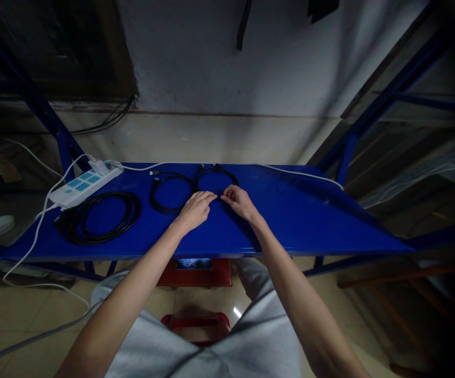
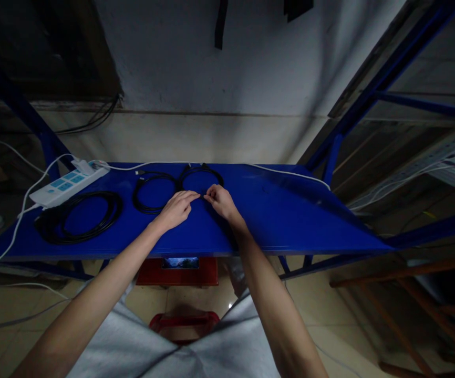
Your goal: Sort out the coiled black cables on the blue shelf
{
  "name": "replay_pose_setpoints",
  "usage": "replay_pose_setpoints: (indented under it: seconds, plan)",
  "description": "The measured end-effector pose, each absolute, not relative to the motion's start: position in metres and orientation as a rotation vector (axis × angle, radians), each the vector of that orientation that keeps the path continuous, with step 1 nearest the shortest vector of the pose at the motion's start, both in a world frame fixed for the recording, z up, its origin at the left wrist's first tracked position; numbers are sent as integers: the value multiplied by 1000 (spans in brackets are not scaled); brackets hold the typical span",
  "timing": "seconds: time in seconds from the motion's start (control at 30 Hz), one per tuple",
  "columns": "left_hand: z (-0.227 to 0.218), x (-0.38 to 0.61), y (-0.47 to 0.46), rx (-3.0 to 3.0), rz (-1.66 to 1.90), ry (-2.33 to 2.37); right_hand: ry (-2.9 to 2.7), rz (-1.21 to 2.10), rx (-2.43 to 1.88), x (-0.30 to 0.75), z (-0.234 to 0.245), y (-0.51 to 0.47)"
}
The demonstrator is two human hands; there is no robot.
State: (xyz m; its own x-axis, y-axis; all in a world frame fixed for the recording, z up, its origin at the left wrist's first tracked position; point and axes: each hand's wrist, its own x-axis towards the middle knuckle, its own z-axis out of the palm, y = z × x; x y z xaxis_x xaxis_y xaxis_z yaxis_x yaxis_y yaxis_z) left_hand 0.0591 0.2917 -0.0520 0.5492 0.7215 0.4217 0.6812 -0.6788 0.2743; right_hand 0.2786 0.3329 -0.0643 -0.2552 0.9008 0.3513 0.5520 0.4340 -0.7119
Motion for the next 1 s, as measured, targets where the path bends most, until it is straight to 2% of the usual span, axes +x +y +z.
replay_pose_setpoints:
  seconds: [0.53, 1.0]
  plan:
    - [-50, 59, 289, 2687, 800, 1201, -1973, 345, -1449, 263, -56, 318]
    - [-53, 61, 289, 2686, 825, 1212, -1828, 809, -1191, 277, -58, 319]
